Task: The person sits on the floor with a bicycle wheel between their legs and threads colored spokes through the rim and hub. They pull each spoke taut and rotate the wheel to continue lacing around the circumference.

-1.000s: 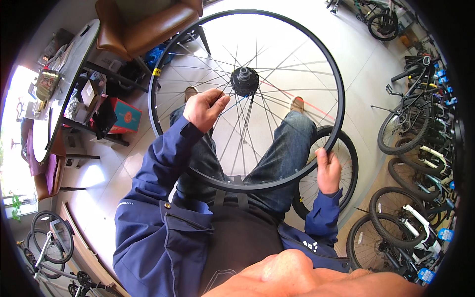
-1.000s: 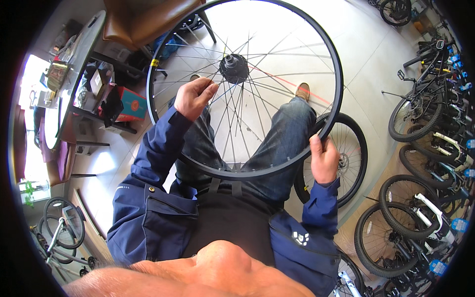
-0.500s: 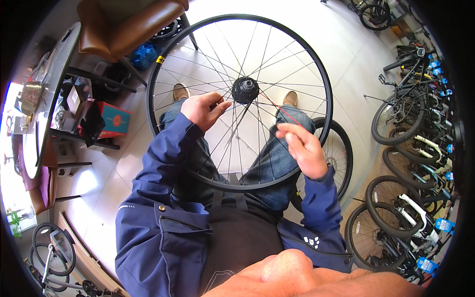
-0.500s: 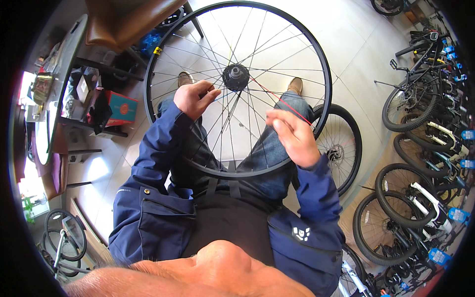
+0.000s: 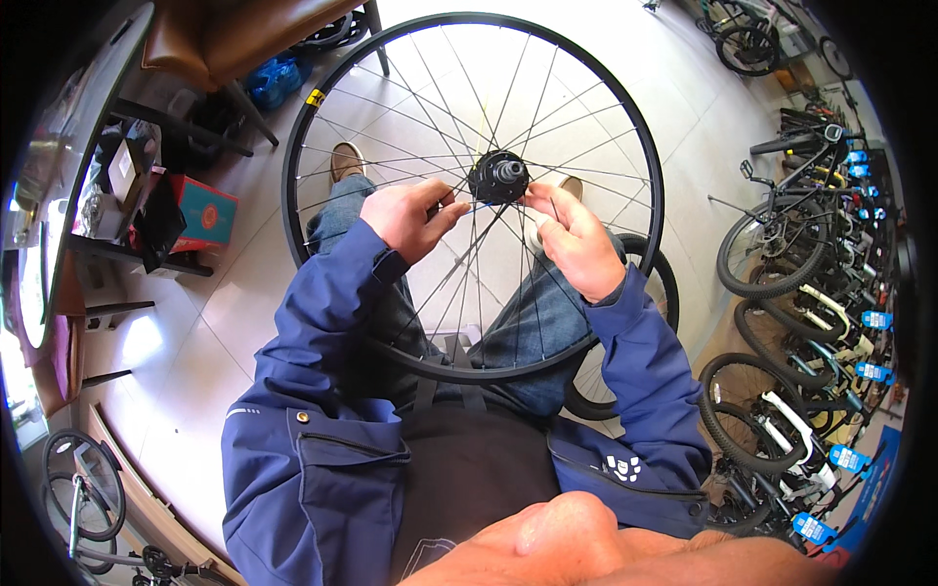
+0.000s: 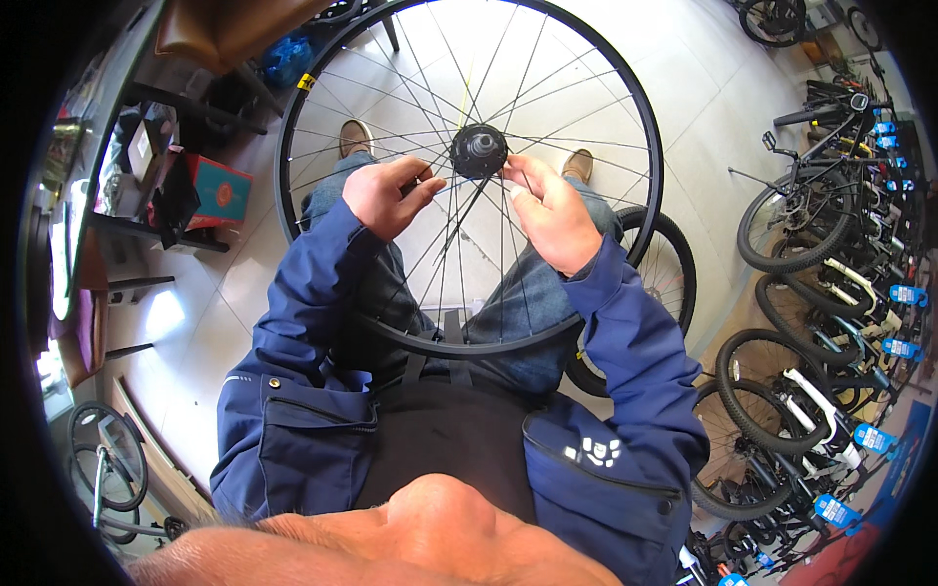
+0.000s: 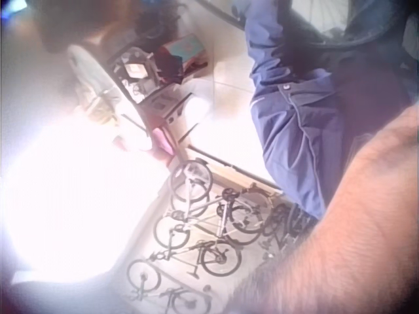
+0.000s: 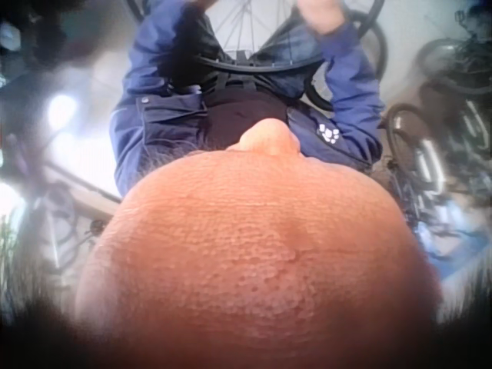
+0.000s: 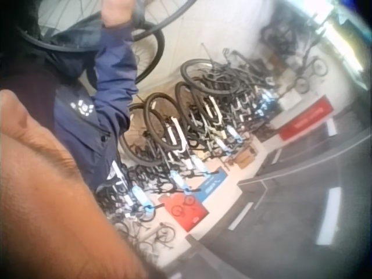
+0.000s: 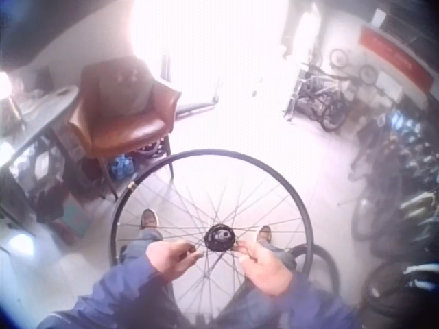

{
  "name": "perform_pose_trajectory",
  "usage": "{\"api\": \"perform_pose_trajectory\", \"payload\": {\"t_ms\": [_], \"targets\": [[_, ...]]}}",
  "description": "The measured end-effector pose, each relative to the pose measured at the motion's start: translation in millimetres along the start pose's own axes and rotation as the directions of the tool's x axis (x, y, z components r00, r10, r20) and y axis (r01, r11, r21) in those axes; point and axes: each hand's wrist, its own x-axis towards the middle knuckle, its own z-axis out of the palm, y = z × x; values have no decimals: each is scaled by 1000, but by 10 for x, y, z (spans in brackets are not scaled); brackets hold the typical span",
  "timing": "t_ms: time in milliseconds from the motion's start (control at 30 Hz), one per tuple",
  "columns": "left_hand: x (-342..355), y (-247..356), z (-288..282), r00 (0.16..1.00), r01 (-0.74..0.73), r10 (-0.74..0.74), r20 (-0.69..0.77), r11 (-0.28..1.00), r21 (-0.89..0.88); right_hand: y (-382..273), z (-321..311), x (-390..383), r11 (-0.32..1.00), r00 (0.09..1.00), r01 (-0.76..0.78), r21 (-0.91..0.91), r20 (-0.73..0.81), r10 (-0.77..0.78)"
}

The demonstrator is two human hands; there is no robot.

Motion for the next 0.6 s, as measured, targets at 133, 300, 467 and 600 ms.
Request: {"api": "perform_pose_trajectory", "payload": {"t_ms": [133, 300, 467, 600], "targets": [[-17, 16, 8, 1000, 21, -21, 10, 1000, 4, -3, 37, 54, 995, 999, -40, 95, 0, 40], [-18, 26, -16, 999, 22, -22, 33, 999, -24, 15, -75, 190, 998, 999, -29, -60, 33, 31], [-26, 27, -11, 999, 31, -31, 43, 999, 9, 111, -97, 186, 956, 988, 146, -254, 81, -129], [-42, 28, -17, 999, 18, -18, 32, 1000, 5, 81, -140, 149, 943, 990, 130, -308, 97, -105]]}}
